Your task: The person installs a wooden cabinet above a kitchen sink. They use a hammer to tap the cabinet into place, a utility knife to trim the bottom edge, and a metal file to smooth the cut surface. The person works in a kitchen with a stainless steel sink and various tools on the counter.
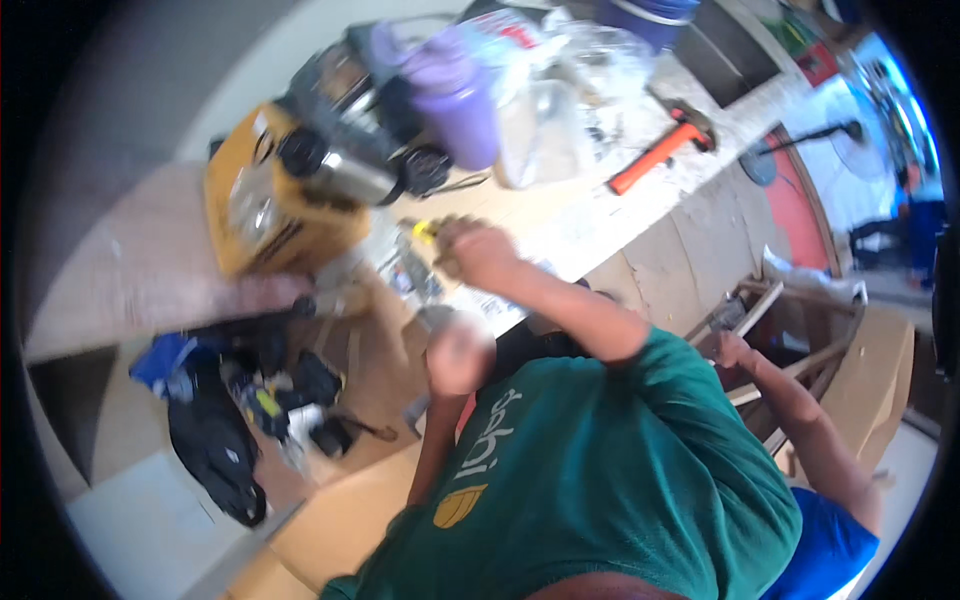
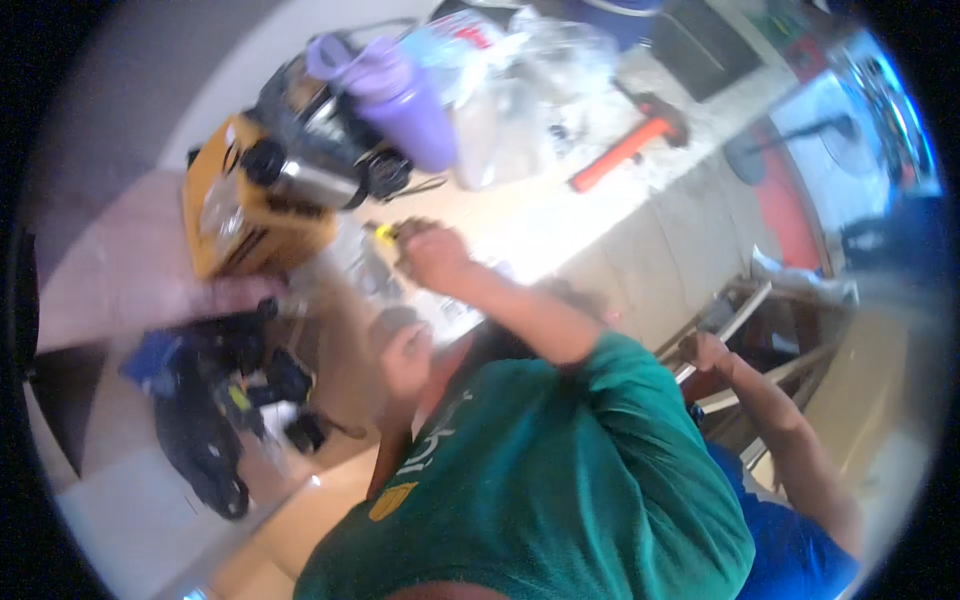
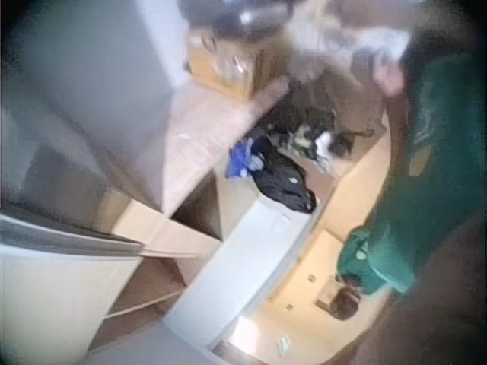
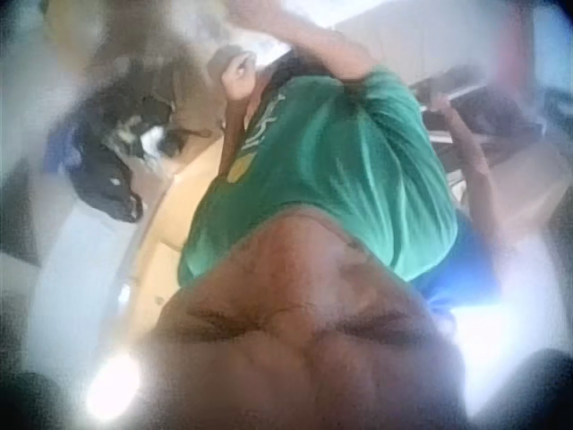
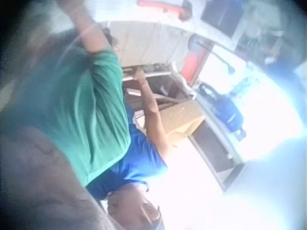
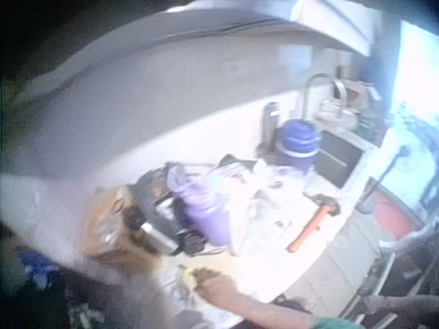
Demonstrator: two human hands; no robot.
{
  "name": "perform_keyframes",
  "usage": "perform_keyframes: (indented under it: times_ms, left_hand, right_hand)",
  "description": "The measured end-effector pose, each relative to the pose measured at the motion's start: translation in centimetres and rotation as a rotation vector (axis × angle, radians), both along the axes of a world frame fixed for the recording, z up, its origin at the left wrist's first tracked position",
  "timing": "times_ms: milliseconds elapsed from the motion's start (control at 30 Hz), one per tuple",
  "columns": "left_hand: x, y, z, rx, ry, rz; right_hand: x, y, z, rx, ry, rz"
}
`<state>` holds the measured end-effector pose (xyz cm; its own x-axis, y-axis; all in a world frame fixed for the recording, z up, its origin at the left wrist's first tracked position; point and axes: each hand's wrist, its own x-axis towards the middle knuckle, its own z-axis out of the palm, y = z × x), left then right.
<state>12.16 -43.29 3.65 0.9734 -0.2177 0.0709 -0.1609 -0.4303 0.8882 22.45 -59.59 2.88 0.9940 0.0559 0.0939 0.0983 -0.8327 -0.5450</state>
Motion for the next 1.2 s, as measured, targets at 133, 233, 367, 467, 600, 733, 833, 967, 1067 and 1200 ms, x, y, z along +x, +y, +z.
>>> perform_keyframes:
  times_ms: [133, 233, 367, 467, 600, 733, 833, 967, 1067, 1200]
  left_hand:
    - [1.2, -0.9, -2.7, 0.124, 0.024, 0.090]
    - [2.2, -4.3, -1.7, 0.276, -0.200, 0.006]
    - [3.3, -15.7, 3.0, 0.115, -0.261, -0.059]
    - [3.9, -24.9, 2.5, 0.319, -0.273, -0.223]
    - [6.7, -37.1, 3.3, 0.474, -0.286, -0.315]
    - [11.6, -45.5, -0.4, 0.678, -0.411, -0.348]
    - [13.6, -45.9, -6.1, 0.738, -0.371, -0.384]
    - [11.6, -46.8, -5.2, 0.507, -0.308, -0.326]
    - [8.1, -48.3, -2.8, 0.117, 0.101, -0.145]
    - [5.7, -51.8, 0.7, 0.231, 0.127, 0.025]
  right_hand:
    - [0.0, -1.7, -2.4, 0.172, -0.012, 0.053]
    - [-4.2, -9.4, 1.8, 0.326, -0.032, 0.125]
    - [-10.0, -25.5, 4.3, 0.814, 0.237, 0.073]
    - [-13.8, -36.7, 4.4, 0.997, 0.221, -0.309]
    - [-16.1, -47.1, 4.0, 0.858, 0.077, -0.677]
    - [-12.7, -53.4, 1.0, 0.229, -0.192, -0.704]
    - [-8.9, -56.4, -2.9, 0.118, -0.217, -0.508]
    - [-4.6, -58.8, -4.7, -0.052, -0.209, -0.282]
    - [-5.5, -59.3, -6.7, 0.038, -0.200, -0.207]
    - [-5.9, -62.1, -5.4, 0.315, -0.239, -0.154]
